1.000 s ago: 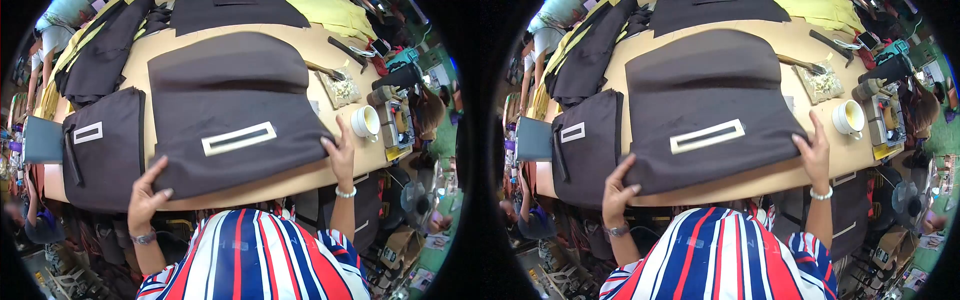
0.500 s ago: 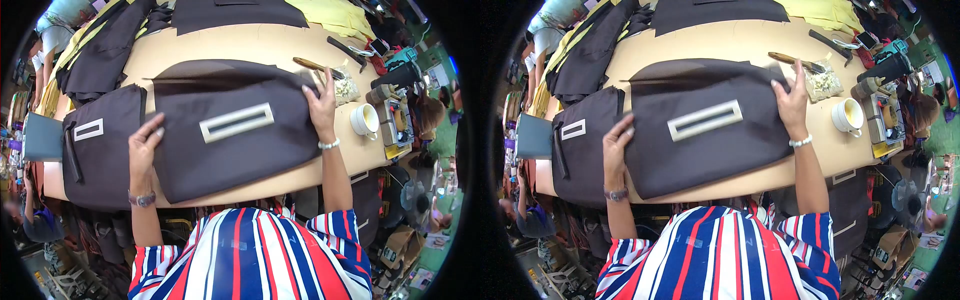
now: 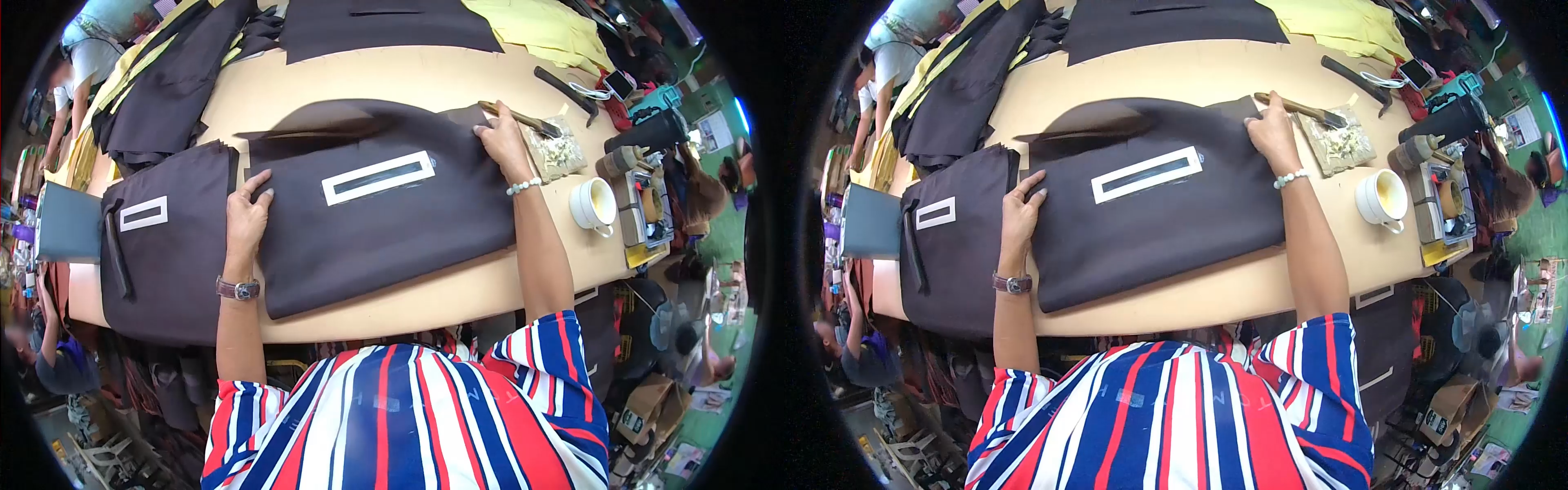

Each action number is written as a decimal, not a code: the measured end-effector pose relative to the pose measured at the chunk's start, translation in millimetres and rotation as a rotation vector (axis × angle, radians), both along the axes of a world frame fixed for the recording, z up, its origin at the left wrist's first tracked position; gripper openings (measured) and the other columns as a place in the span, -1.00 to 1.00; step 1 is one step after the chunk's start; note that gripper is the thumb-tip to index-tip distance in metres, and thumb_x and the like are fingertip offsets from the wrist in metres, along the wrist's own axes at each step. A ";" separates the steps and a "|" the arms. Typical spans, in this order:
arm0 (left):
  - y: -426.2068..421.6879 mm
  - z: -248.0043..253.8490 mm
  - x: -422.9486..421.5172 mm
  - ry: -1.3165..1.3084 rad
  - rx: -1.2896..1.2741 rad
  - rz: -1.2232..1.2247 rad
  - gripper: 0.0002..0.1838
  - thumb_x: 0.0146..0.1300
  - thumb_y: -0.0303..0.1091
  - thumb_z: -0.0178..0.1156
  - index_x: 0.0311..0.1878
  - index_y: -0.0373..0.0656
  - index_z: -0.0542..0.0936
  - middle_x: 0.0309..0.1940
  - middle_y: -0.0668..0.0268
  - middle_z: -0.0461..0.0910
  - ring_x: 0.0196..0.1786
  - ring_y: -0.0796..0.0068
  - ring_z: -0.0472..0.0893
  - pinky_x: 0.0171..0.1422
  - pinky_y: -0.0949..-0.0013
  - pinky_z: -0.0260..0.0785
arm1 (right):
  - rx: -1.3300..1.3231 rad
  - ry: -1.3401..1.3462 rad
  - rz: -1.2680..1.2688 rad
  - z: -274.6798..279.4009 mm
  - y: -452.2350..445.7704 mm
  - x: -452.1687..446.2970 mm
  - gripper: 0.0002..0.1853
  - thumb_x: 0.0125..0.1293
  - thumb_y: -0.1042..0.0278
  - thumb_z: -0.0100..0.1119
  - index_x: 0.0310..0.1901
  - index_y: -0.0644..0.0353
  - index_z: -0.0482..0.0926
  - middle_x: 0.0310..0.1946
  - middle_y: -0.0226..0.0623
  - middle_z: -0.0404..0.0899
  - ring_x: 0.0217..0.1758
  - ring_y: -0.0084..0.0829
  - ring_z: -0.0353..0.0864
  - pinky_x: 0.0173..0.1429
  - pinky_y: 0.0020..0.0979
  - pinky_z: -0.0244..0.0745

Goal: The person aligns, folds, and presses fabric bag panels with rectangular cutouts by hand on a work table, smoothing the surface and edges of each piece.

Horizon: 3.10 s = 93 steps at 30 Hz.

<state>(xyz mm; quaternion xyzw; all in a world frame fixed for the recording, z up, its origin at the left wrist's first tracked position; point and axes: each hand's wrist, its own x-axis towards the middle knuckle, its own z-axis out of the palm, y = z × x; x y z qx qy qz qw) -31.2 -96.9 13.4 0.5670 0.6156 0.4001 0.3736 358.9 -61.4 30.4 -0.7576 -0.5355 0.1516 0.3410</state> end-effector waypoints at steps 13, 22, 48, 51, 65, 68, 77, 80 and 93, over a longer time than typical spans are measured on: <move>-7.8 -10.2 0.3 0.035 0.044 0.050 -0.62 0.14 -0.51 0.11 0.08 -0.23 0.54 -0.08 -0.08 0.59 0.02 0.23 0.58 0.18 0.38 0.30 | -0.029 -0.072 0.311 -13.3 68.3 -22.9 -0.24 0.07 0.39 0.15 0.33 0.32 0.11 -0.23 -0.16 0.64 -0.10 -0.16 0.60 0.06 -0.32 0.42; -17.7 9.5 13.0 0.112 -0.006 0.067 -0.62 0.15 -0.51 0.10 0.08 -0.25 0.53 -0.07 -0.11 0.57 0.04 0.21 0.58 0.17 0.36 0.31 | -0.087 -0.132 0.553 -14.5 63.6 -24.1 -0.47 0.16 0.48 -0.01 0.23 0.26 0.27 -0.34 -0.14 0.62 -0.15 -0.13 0.60 -0.02 -0.24 0.43; 39.1 25.7 16.4 0.136 0.159 0.121 -0.61 0.13 -0.61 0.04 0.06 -0.24 0.55 -0.16 0.01 0.63 -0.12 0.37 0.64 0.00 0.44 0.39 | 0.007 -0.470 0.854 4.9 69.6 -66.2 -0.04 -0.09 0.51 0.06 0.42 0.06 -0.13 -0.35 0.04 0.58 -0.32 0.06 0.54 -0.14 -0.05 0.43; 63.3 0.3 8.5 0.297 0.225 0.095 -0.61 0.09 -0.57 0.07 0.04 -0.22 0.56 -0.12 -0.08 0.58 -0.05 0.11 0.61 0.09 0.30 0.38 | 0.108 -0.553 0.788 -0.1 75.4 -25.4 -0.08 -0.04 0.50 0.09 0.41 0.08 -0.10 -0.40 0.02 0.57 -0.32 0.03 0.56 -0.15 -0.08 0.43; 114.1 -5.5 10.7 0.453 0.196 0.157 -0.70 0.07 -0.54 0.14 -0.07 -0.23 0.62 -0.11 0.01 0.59 -0.01 0.07 0.57 0.15 0.23 0.37 | 0.040 -0.308 0.253 -22.0 125.5 19.2 -0.12 0.14 0.41 0.20 0.42 0.12 -0.12 -0.26 -0.10 0.59 -0.12 -0.07 0.57 0.02 -0.19 0.42; 117.8 -7.4 12.6 0.484 0.200 0.174 -0.72 0.07 -0.53 0.15 -0.10 -0.24 0.63 -0.14 0.02 0.61 -0.03 0.07 0.58 0.13 0.21 0.38 | 0.006 -0.318 0.223 -22.9 128.4 18.8 -0.12 0.14 0.36 0.21 0.42 0.16 -0.12 -0.22 0.03 0.58 -0.12 -0.01 0.57 0.03 -0.15 0.43; 121.4 -10.0 9.1 0.606 0.161 0.132 -0.72 0.08 -0.50 0.16 -0.10 -0.25 0.62 0.00 0.02 0.52 0.03 0.05 0.53 0.13 0.18 0.37 | 0.002 -0.430 0.139 -16.7 123.6 6.0 -0.12 0.12 0.32 0.24 0.41 0.19 -0.07 -0.12 0.00 0.53 -0.02 -0.05 0.52 0.10 -0.15 0.36; 114.4 -10.8 15.3 0.813 0.294 0.158 -0.63 0.09 -0.48 0.18 0.02 -0.24 0.55 0.19 -0.01 0.35 0.16 0.00 0.42 0.21 0.12 0.30 | 0.267 -0.648 0.093 -15.5 108.6 -11.5 -0.16 0.15 0.27 0.22 0.40 0.19 -0.02 0.00 -0.02 0.44 0.08 -0.07 0.43 0.19 -0.09 0.25; -81.0 -6.2 106.3 0.742 0.276 -0.538 -0.42 0.35 -0.23 -0.07 0.37 -0.25 0.14 0.41 0.06 0.04 0.46 0.04 0.01 0.44 -0.07 -0.15 | 0.029 -0.375 0.622 -27.6 -172.5 -114.1 -0.17 0.26 -0.13 -0.07 0.39 0.29 0.00 0.35 -0.13 0.17 0.41 -0.18 0.16 0.38 0.20 -0.19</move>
